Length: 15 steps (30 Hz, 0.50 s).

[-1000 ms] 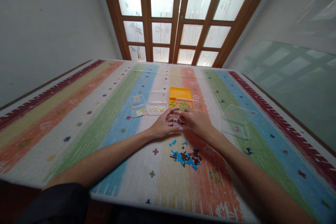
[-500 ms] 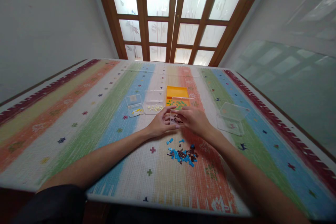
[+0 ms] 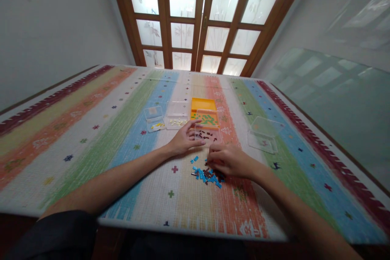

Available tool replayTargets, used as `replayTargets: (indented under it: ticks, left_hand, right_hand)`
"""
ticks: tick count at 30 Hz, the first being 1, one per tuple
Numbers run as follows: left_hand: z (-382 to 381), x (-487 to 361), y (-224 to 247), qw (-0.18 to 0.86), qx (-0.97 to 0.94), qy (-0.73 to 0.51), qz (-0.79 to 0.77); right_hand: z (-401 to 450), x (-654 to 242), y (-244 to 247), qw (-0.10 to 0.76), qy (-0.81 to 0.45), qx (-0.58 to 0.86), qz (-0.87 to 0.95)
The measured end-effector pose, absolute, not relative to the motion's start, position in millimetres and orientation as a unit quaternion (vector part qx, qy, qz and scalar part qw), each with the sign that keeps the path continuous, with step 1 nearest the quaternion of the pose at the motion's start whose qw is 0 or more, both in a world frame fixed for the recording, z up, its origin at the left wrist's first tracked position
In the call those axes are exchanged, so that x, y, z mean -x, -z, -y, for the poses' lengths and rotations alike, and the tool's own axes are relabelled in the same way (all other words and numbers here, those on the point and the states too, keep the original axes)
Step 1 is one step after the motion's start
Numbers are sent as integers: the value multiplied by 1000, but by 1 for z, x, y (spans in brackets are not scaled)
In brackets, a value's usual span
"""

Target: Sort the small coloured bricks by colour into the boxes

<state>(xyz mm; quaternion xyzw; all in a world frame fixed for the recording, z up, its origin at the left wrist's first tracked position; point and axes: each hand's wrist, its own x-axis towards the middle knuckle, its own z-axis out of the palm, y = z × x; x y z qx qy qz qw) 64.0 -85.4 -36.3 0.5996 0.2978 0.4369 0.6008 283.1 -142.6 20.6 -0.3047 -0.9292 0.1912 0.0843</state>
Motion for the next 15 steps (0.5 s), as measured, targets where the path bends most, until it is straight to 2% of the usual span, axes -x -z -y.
replayTargets:
  ticks: [10, 15]
  left_hand:
    - [86, -63, 39, 618, -585, -438, -290]
    - [87, -62, 36, 620, -595, -422, -288]
  right_hand:
    - [132, -275, -15, 59, -232, 278, 930]
    - [118, -284, -35, 123, -260, 285, 914]
